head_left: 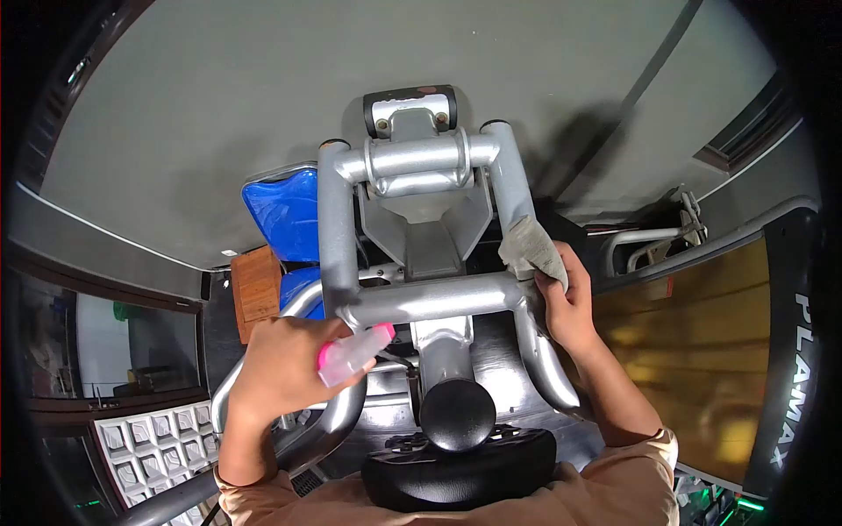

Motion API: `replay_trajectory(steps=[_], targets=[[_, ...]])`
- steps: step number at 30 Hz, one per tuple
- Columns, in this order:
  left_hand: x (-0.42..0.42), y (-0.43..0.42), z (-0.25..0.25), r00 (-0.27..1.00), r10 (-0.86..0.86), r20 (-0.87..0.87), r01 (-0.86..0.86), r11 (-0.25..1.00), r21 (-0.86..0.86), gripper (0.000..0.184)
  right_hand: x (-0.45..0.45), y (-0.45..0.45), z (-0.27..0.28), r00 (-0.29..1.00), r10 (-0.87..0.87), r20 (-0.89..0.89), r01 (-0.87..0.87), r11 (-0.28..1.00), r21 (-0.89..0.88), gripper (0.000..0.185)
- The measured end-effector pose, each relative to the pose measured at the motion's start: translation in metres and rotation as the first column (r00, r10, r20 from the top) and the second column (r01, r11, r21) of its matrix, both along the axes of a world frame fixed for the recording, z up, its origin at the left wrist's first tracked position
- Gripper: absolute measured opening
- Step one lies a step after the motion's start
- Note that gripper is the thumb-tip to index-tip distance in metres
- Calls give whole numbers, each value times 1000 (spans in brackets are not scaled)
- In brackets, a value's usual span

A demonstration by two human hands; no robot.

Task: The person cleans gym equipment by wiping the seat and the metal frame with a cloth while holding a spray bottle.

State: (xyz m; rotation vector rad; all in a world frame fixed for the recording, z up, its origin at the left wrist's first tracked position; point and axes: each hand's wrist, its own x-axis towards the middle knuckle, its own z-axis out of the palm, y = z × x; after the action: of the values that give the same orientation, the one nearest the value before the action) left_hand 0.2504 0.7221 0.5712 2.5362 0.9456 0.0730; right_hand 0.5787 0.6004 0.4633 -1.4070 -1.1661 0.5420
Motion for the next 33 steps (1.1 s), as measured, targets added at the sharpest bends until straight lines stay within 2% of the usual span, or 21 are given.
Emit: replay_trajectory(steps=[3,6,9,12,14,15,17,19,20,21,24,27,30,33], targets=[[9,-3,-6,998,-50,-24,51,998,23,36,0,-3,1,999,10,-36,-12,999,-50,29],[16,-5,-13,994,-105,-2,105,991,79,34,0,-3,2,1000,1,7,-1,999,-38,30],[19,-7,-16,997,-48,66,43,996,74,32,-1,-2,2,999,0,32,1,1000,-18,30],[15,-7,-21,993,-7,121,-5,995,103,33,0,-3,14,991,16,132,-9,998,-60,34],[9,-7,-24,968,59,242,-76,995,62,29,1,-3,23,866,119,486,-137,991,2,44],[5,-8,-27,968,65,241,-82,995,59,29,-3,-2,29,866,125,485,-142,990,-1,44],[-3,-11,-38,919,162,359,-172,985,-6,31,-20,3,37,511,284,811,-258,951,-170,51],[-10,-16,-50,891,198,408,-201,979,-34,31,-43,14,34,391,244,888,-281,950,-137,52],[-12,-18,-54,871,246,425,-238,969,-71,31,-50,21,35,346,263,900,-318,936,-152,50],[-13,-20,-57,849,293,441,-274,956,-107,30,-56,29,32,339,227,913,-368,925,-93,48],[-19,-25,-60,839,328,435,-300,944,-135,29,-63,35,33,293,250,923,-407,906,-116,37],[-23,-24,-60,835,324,444,-298,946,-130,29,-41,25,37,268,297,917,-408,897,-171,35],[-23,-22,-62,852,262,453,-259,963,-71,27,-41,26,32,266,254,930,-401,906,-133,35],[-24,-23,-64,851,296,434,-277,955,-107,26,-51,36,33,288,212,934,-438,896,-69,35]])
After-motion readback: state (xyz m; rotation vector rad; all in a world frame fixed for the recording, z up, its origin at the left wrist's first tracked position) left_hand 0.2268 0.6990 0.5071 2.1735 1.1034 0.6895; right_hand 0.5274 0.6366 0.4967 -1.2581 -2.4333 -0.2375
